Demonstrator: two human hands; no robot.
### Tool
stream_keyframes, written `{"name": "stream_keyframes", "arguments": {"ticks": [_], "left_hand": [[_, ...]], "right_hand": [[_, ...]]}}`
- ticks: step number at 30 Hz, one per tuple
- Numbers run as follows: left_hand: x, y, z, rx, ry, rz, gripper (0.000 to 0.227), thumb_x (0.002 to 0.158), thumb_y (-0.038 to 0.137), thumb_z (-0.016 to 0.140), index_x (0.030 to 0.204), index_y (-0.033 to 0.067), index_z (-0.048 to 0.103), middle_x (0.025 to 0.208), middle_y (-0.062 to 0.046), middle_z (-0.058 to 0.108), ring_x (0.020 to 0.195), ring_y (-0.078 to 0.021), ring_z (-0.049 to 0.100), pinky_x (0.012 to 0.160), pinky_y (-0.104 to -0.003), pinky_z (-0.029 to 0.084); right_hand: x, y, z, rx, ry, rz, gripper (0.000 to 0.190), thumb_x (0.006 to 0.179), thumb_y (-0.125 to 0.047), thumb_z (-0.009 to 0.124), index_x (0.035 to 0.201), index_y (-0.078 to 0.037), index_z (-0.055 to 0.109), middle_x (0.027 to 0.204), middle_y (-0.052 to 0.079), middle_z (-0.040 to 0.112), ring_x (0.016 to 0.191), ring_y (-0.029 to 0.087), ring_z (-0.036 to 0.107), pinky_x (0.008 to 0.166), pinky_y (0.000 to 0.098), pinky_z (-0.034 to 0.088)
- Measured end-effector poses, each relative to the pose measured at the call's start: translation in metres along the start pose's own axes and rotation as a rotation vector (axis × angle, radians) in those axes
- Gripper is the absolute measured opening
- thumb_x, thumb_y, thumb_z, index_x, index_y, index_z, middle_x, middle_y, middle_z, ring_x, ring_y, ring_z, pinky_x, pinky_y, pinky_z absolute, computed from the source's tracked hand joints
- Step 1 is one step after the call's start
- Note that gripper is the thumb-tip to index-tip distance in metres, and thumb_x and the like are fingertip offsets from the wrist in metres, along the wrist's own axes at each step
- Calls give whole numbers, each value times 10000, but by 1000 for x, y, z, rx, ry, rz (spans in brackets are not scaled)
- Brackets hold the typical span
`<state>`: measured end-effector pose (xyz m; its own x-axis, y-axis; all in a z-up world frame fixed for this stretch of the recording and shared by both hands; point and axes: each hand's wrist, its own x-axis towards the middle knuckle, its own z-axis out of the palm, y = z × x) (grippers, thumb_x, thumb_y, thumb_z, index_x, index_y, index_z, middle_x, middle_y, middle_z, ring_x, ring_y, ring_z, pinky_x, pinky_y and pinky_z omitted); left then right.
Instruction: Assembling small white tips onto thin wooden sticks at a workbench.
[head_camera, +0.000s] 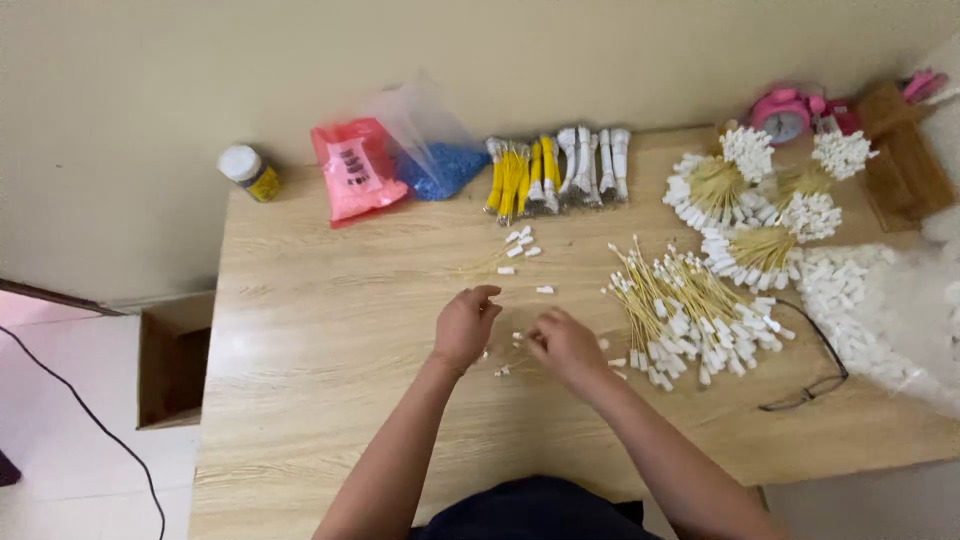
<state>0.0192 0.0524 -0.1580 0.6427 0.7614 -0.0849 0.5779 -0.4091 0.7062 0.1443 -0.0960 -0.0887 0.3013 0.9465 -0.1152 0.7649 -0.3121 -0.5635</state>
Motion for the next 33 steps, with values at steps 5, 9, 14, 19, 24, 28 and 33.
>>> {"name": "stream_keyframes", "arguments": {"ticks": [5, 9, 14, 19, 24, 28, 33], "left_hand": [[31, -37, 67, 470, 241, 195, 238, 786, 327, 702, 1022, 300, 681, 802, 8, 618, 768, -201, 680, 681, -336, 568], [35, -22, 55, 547, 163, 112, 182, 818, 385, 667, 916, 233, 688, 824, -43, 645, 794, -247, 681, 671, -377, 556], [42, -25, 64, 605, 78, 34, 238, 861, 422, 632, 913, 193, 671, 883, -3, 647, 870, -206, 680, 740, -356, 545], [24, 20, 22, 397, 187, 158, 168, 845, 368, 675, 865, 206, 637, 830, -2, 607, 822, -251, 670, 703, -397, 532], [-8, 83, -45, 321, 345, 369, 258, 801, 426, 715, 999, 280, 634, 1078, 40, 570, 1135, -227, 504, 1041, -558, 280], [-39, 144, -113, 119, 279, 423, 373, 893, 345, 656, 1222, 183, 587, 1201, -56, 593, 1256, -322, 460, 1053, -684, 163], [-64, 170, -154, -330, -41, 422, 257, 998, 312, 482, 1098, 172, 672, 1101, -98, 696, 1227, -331, 558, 1083, -704, 92]], "right_hand": [[-4, 24, 37, 17, -140, 19, 181, 821, -167, 670, 940, -31, 656, 934, 185, 628, 899, 409, 654, 784, 486, 539], [4, 26, 29, 125, -115, -5, 171, 860, -167, 670, 1024, -118, 663, 1000, 135, 620, 965, 344, 657, 837, 436, 548], [26, 37, 26, 196, 197, 187, 268, 816, -168, 699, 1069, -109, 632, 986, 114, 606, 823, 309, 683, 684, 402, 583], [30, 5, -34, 469, 354, 173, 364, 861, -107, 671, 1197, 9, 594, 996, 293, 621, 936, 466, 645, 741, 473, 561], [28, -19, -79, 835, 301, 179, 144, 908, -70, 634, 1030, -18, 691, 706, 129, 681, 639, 183, 688, 632, 279, 570], [5, -57, -115, 870, 349, -18, 273, 850, 7, 687, 1120, 5, 642, 803, 134, 682, 673, 162, 652, 678, 288, 560], [-26, -107, -150, 712, 403, -337, 338, 786, 38, 730, 1112, 3, 649, 885, 132, 733, 818, 149, 672, 760, 315, 552]]}}
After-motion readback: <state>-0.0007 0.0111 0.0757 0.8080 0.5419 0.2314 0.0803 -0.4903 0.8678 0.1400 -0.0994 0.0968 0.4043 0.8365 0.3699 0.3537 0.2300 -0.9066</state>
